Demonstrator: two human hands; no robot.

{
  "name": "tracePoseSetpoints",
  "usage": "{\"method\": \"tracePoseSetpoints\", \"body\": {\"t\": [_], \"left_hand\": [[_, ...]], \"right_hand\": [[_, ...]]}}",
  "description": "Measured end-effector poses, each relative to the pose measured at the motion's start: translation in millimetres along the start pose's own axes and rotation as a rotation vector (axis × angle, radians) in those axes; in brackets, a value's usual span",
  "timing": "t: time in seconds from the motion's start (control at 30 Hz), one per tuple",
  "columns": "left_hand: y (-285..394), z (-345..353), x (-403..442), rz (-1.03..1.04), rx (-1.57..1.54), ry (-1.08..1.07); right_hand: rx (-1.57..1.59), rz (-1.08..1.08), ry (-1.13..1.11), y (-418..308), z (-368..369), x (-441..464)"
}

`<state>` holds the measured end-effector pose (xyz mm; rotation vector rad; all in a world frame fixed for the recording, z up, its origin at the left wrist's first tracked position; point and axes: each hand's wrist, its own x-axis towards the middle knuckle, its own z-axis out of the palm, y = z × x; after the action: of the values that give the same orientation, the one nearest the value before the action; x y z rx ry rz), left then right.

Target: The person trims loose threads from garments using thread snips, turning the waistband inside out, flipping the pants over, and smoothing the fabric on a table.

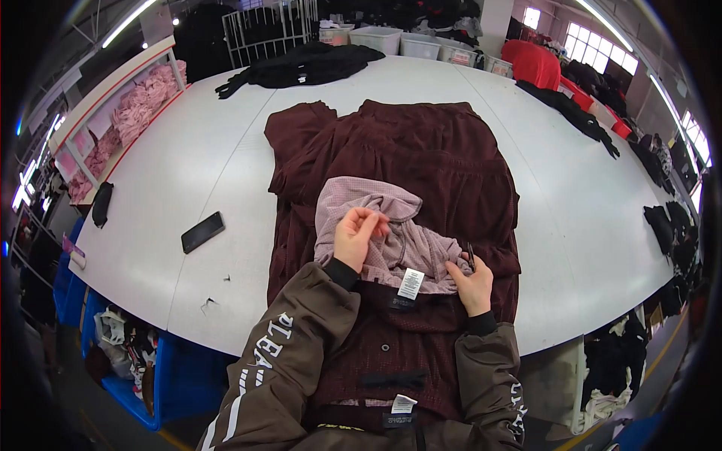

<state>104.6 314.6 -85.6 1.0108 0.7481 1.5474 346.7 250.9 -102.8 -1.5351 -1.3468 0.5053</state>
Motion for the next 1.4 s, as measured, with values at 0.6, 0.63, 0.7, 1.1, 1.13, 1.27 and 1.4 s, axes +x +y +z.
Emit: {"method": "tracePoseSetpoints", "body": {"t": [0.6, 0.63, 0.7, 1.1, 1.13, 1.27, 1.4], "left_hand": [[35, 20, -34, 0.065, 0.271, -0.488], [15, 23, -35, 0.078, 0.633, -0.475], [5, 32, -38, 0.201, 0.864, -0.689], [-21, 47, -37, -0.134, 1.3, -0.412], [-37, 70, -17, -0.016, 1.307, -0.36], [-78, -13, 16, 0.452, 1.285, -0.149], [-137, 40, 29, 0.897, 1.175, 0.081]], "right_hand": [[-0.029, -0.042, 0.04, 10, 13, -2], [-0.028, -0.028, 0.04, 4, 9, -3], [-0.114, 0.016, -0.065, -14, -6, -3], [1.641, 0.439, -0.288, -25, -6, 4], [1.602, 0.368, -0.364, -16, 2, 0], [1.641, 0.292, -0.501, -4, 11, -5], [1.799, 0.247, -0.598, 6, 3, -5]]}}
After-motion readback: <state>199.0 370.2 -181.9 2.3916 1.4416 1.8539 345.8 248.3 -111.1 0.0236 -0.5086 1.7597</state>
